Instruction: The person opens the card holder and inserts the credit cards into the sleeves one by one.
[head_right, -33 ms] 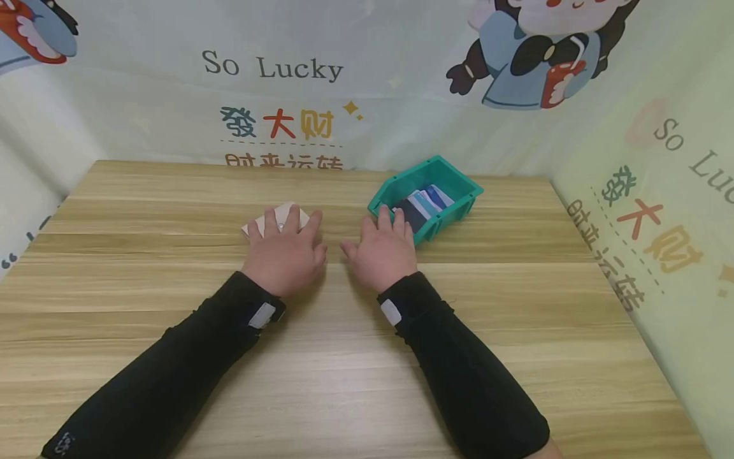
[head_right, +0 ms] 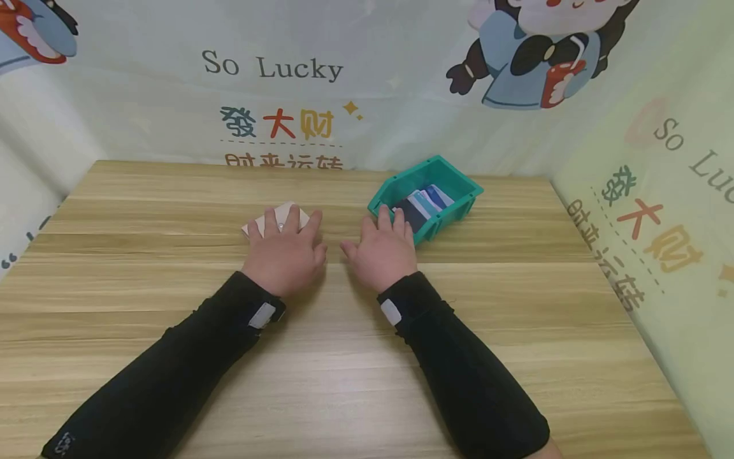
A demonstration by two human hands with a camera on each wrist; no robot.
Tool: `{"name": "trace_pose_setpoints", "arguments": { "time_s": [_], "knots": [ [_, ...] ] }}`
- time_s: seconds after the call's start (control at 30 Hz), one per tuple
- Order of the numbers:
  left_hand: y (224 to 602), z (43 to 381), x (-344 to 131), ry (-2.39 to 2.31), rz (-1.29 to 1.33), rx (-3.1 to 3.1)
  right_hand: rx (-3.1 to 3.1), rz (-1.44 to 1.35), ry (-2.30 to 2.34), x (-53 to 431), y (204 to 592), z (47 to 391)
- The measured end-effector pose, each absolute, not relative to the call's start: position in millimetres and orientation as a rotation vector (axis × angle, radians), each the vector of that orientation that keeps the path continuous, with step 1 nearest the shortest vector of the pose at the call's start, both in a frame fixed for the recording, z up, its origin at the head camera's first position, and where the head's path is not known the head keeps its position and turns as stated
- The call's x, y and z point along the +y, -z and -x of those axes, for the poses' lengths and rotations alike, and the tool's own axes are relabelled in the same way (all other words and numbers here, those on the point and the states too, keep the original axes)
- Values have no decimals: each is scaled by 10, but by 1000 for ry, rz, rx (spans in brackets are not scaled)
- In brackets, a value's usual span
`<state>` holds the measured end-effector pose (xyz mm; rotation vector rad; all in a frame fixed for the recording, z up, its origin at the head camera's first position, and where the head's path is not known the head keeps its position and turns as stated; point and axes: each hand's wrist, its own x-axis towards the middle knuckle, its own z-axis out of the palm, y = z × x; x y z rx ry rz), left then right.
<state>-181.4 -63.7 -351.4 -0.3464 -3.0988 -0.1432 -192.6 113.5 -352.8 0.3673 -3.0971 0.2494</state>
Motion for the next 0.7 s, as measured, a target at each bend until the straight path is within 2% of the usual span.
{"name": "trace_pose_setpoints", "arguments": {
  "time_s": [0.7],
  "knots": [
    [3535,1822,-632,158,365,-3092,-3074,-376,-221,1160,3535,1929]
  ]
}}
